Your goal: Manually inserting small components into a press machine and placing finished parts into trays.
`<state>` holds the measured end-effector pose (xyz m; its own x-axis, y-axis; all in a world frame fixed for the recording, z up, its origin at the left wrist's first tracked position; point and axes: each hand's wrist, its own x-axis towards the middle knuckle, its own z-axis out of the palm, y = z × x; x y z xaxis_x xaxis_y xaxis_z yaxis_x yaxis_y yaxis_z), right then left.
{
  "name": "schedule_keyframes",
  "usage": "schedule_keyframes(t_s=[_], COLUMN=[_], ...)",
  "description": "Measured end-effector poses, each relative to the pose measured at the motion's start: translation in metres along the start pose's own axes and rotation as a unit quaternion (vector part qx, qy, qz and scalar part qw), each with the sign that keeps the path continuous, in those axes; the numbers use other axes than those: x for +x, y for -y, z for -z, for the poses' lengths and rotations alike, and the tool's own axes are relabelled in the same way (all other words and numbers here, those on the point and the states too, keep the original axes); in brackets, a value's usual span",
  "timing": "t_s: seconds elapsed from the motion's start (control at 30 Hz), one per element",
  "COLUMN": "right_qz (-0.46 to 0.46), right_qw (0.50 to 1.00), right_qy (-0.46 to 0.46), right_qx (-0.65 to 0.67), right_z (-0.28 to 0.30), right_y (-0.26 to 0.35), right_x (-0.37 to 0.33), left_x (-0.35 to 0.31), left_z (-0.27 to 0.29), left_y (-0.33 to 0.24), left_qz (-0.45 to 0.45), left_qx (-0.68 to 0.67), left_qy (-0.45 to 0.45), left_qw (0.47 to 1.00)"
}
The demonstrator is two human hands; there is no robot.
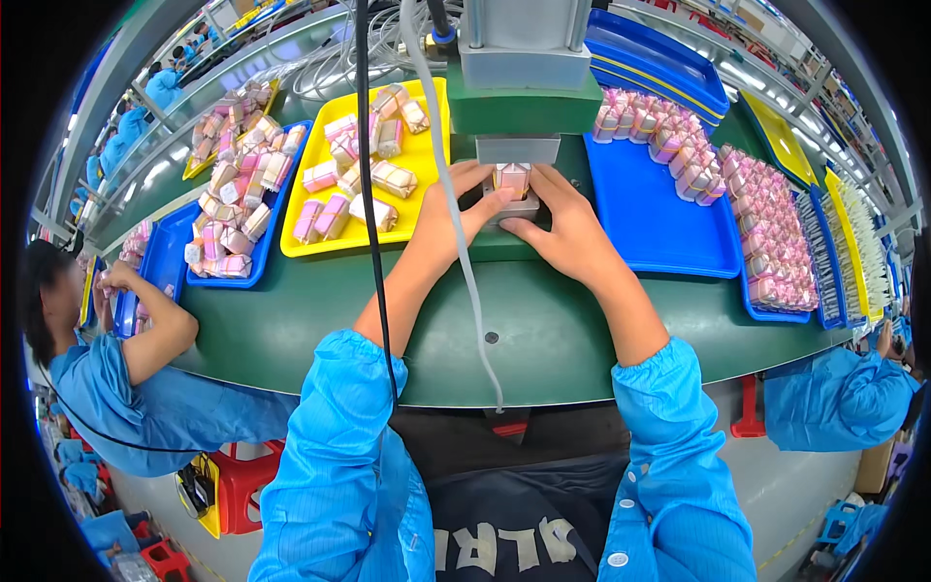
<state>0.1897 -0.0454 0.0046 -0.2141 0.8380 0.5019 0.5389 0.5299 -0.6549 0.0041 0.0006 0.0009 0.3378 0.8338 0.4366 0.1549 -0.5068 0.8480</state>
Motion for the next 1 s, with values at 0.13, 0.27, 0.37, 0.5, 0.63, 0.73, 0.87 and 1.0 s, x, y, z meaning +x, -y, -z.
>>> schedule_keyframes(t_s=[0.13, 0.27, 0.37, 0.5, 0.63, 0.73, 0.87, 1.0], right_qz=[-0.016, -0.001, -0.005, 0.008, 0.0, 0.019, -0.004, -0.06], right_qw=[0.999, 1.0, 1.0, 0.999, 0.999, 0.999, 0.992, 0.894], right_qy=[0.03, 0.013, 0.017, 0.015, 0.027, 0.049, -0.111, -0.293], right_qx=[0.003, -0.027, -0.025, -0.03, -0.041, -0.001, -0.054, -0.334], right_z=[0.006, 0.001, 0.001, 0.0, 0.003, 0.012, 0.052, 0.139], right_y=[0.008, -0.001, 0.0, -0.001, -0.002, -0.003, -0.026, -0.09], right_x=[0.001, -0.001, -0.002, -0.002, -0.002, 0.002, 0.001, -0.013], left_x=[-0.002, -0.001, -0.002, -0.003, -0.001, -0.001, 0.002, 0.006], left_z=[0.0, 0.0, 0.002, 0.002, 0.002, -0.001, 0.0, 0.001], left_y=[-0.001, -0.001, -0.008, -0.008, -0.013, -0.004, 0.0, -0.018], left_qz=[0.017, 0.013, 0.02, 0.038, 0.006, 0.013, 0.038, 0.095], left_qx=[-0.016, -0.013, -0.015, -0.008, 0.013, 0.008, 0.008, -0.08], left_qy=[0.002, -0.013, 0.018, 0.007, 0.014, 0.001, 0.003, -0.014], left_qw=[1.0, 1.0, 1.0, 0.999, 1.0, 1.0, 0.999, 0.992])
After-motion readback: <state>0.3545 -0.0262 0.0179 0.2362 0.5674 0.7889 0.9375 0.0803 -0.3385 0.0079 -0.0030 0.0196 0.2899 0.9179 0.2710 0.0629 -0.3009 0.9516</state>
